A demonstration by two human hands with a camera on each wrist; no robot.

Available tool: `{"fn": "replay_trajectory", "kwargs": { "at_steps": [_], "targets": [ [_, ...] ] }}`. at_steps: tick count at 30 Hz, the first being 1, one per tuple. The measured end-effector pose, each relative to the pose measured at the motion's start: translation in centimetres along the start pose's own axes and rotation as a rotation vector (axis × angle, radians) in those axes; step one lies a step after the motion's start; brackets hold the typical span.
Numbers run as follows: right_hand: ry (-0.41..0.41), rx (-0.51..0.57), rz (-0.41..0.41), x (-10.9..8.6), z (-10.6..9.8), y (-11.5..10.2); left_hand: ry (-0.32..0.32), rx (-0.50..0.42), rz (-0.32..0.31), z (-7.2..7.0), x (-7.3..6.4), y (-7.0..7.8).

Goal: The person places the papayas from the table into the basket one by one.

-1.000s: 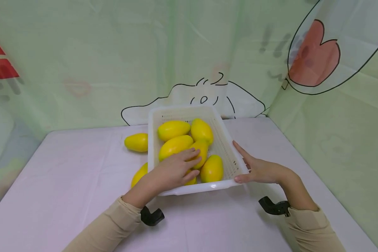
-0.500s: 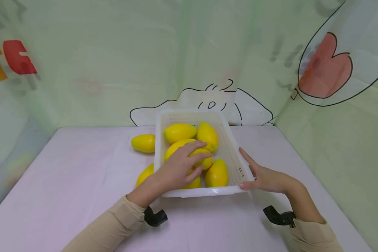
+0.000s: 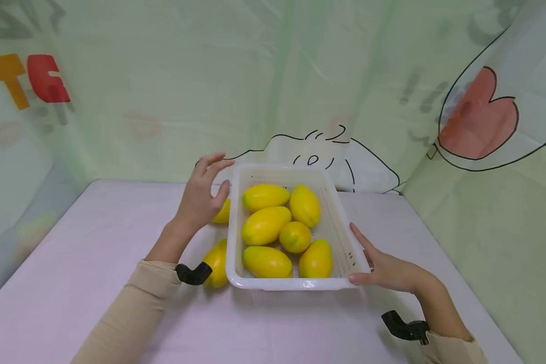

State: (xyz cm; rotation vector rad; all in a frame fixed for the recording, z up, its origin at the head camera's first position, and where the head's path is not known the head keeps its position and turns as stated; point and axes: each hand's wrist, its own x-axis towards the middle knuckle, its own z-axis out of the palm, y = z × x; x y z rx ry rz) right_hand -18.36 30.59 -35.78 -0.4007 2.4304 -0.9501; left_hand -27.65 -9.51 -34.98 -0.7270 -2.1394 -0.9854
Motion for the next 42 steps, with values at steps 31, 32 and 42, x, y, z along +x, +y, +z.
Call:
{"fn": "replay_trajectory", "kwargs": {
  "at_steps": [31,32,42],
  "targets": [
    [-0.018,0.007,-0.006,0.2,0.1,0.1,-0.437,-0.773,-1.246,-0.2,-3.2,-10.3],
    [-0.019,0.006,-0.01,0.2,0.1,0.1,-0.429,-0.78,-1.248,0.0,-3.3,-10.3],
    [-0.018,0.012,-0.018,0.3,0.1,0.4,-0.452,-0.683,-1.196,1.6,-3.7,-10.0]
  ]
}}
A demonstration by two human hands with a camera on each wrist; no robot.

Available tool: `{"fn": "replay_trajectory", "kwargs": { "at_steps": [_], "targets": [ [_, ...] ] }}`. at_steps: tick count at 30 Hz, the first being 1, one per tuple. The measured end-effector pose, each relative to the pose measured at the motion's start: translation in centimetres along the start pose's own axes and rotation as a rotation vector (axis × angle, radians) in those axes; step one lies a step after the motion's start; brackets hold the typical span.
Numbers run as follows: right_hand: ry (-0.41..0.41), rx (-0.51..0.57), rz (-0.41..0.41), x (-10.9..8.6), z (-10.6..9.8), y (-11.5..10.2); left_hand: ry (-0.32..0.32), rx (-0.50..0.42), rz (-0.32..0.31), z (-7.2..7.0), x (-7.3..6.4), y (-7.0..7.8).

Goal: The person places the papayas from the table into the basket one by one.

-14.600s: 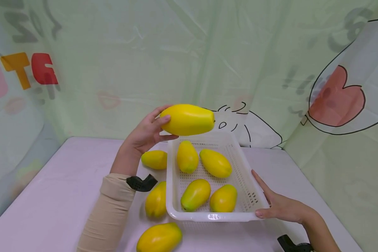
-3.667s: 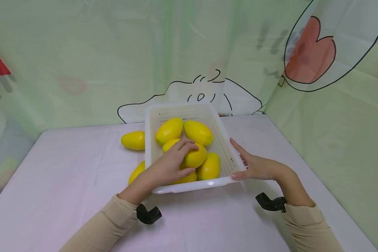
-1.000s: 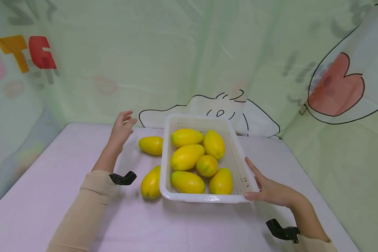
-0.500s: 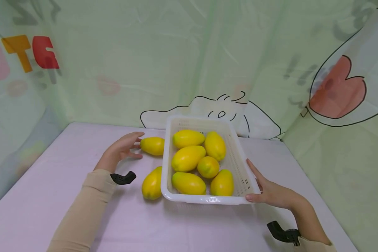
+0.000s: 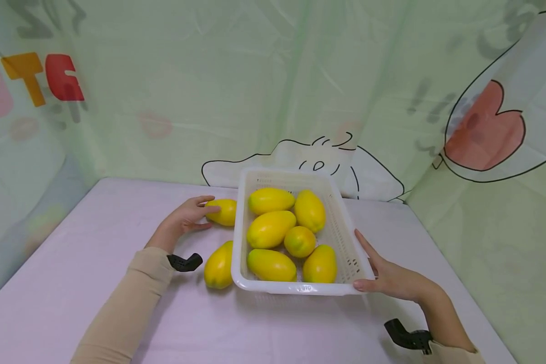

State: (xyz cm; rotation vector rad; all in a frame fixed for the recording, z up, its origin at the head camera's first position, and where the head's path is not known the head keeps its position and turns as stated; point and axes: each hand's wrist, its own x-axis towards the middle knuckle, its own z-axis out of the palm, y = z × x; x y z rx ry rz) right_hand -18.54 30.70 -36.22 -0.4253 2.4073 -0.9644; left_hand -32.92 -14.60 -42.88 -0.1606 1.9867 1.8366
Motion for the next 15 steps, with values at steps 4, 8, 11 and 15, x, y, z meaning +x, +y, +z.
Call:
{"fn": "replay_trajectory", "kwargs": {
  "at_steps": [4,8,11,15],
  "targets": [
    [0.005,0.001,-0.001,-0.1,0.0,-0.1,0.043,0.042,0.001,0.6,0.1,-0.1],
    [0.005,-0.001,-0.001,-0.1,0.0,0.0,0.072,0.075,-0.003,1.0,0.1,0.0],
    [0.005,-0.006,0.002,-0.1,0.0,0.0,0.075,0.1,-0.002,1.2,0.0,0.0],
    [0.007,-0.009,0.006,-0.1,0.0,-0.1,0.068,0.094,0.021,1.1,0.0,-0.1]
  ]
}}
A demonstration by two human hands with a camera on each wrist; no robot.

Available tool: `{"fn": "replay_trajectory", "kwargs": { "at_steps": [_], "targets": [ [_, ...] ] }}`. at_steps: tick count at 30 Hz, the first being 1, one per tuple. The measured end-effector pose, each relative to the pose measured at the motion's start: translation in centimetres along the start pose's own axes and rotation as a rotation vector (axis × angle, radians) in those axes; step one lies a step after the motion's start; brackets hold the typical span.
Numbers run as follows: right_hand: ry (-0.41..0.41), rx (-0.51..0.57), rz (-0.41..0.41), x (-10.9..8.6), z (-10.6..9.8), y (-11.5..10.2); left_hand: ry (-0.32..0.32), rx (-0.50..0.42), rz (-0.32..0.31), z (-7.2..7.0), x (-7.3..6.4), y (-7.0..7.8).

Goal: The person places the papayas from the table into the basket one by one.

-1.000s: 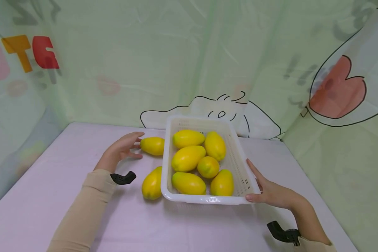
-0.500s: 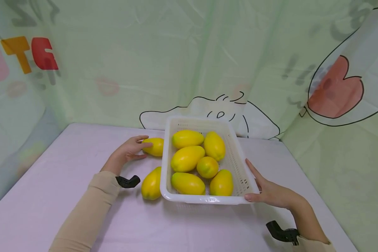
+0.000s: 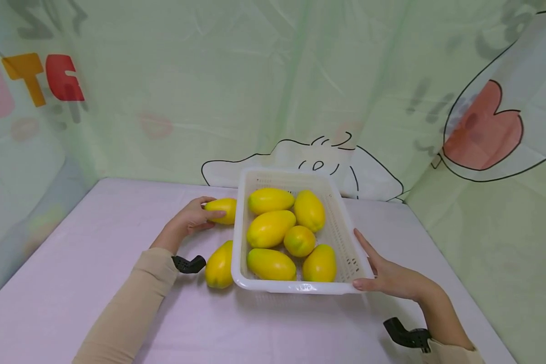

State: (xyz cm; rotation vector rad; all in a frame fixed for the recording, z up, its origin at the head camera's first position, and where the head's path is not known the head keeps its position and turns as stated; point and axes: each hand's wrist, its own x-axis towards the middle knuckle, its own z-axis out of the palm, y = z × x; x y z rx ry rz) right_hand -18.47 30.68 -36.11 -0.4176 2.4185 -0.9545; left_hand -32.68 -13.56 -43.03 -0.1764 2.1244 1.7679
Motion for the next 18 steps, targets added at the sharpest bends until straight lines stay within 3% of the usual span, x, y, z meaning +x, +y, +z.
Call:
{"fn": "replay_trajectory", "kwargs": {
  "at_steps": [5,11,18],
  "targets": [
    [0.002,-0.002,-0.002,0.0,0.0,0.0,-0.007,-0.047,0.042,-0.5,0.2,-0.3],
    [0.013,-0.005,-0.014,0.0,0.1,-0.1,-0.03,-0.206,0.064,-1.9,0.0,0.0],
    [0.01,0.009,-0.006,0.0,0.1,-0.1,-0.057,-0.269,0.119,-3.3,-0.5,0.5]
  ]
}}
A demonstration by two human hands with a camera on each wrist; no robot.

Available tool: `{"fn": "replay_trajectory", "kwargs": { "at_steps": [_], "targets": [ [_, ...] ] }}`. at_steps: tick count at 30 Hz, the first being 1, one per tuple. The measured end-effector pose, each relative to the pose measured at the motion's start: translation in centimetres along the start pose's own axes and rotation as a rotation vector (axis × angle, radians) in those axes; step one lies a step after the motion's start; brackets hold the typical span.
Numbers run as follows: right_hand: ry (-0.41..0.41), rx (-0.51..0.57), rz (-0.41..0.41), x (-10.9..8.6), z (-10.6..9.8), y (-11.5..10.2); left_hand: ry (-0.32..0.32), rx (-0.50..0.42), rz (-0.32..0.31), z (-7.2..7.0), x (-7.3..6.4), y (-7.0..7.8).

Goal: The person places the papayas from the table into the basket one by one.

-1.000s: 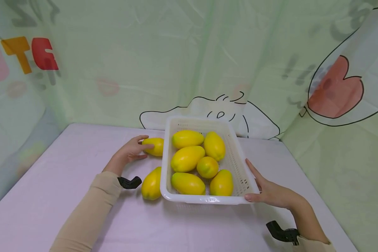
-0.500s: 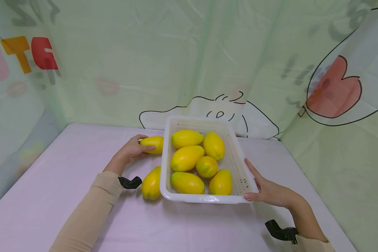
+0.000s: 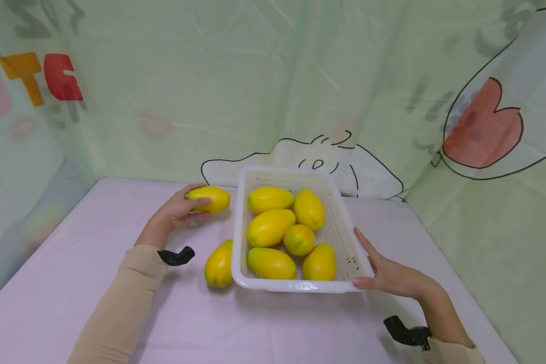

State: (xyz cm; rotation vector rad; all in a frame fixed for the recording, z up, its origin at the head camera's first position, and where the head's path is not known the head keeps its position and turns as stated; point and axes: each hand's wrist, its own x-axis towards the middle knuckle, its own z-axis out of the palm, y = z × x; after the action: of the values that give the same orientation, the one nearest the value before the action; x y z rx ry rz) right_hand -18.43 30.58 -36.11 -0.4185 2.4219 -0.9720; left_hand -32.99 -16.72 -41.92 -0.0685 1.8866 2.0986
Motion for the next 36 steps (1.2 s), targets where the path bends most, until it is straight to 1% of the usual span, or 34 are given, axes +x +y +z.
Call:
{"fn": "replay_trajectory", "kwargs": {
  "at_steps": [4,6,11,14,17,19,22,27,33,36],
  "targets": [
    [0.003,-0.014,-0.002,0.0,0.0,0.1,-0.013,-0.057,0.002,-0.5,-0.3,0.4],
    [0.005,-0.021,-0.008,0.1,0.0,0.1,-0.035,-0.103,-0.005,-0.7,-0.4,0.6],
    [0.007,-0.015,-0.015,0.1,-0.1,0.1,-0.095,-0.258,-0.039,-1.1,-0.3,0.8],
    [0.012,-0.014,-0.02,0.1,-0.1,0.2,-0.099,-0.329,-0.055,-1.1,-0.3,1.0],
    [0.014,-0.013,-0.026,0.1,-0.1,0.2,-0.106,-0.364,-0.055,-1.1,-0.4,1.1],
    [0.012,-0.01,-0.029,0.1,-0.1,0.2,-0.129,-0.37,-0.043,-1.1,-0.6,1.2],
    [0.011,0.0,-0.031,0.1,-0.1,0.2,-0.185,-0.378,-0.011,-1.2,-0.8,1.4],
    [0.01,-0.005,-0.031,0.2,0.0,0.3,-0.294,-0.389,0.065,-1.3,-1.4,1.7],
    [0.004,-0.004,-0.023,0.2,-0.1,0.4,-0.413,-0.38,0.155,-1.0,-2.2,2.0],
    [0.001,0.0,-0.022,0.2,0.0,0.4,-0.484,-0.369,0.199,-0.9,-2.3,2.0]
  ]
}}
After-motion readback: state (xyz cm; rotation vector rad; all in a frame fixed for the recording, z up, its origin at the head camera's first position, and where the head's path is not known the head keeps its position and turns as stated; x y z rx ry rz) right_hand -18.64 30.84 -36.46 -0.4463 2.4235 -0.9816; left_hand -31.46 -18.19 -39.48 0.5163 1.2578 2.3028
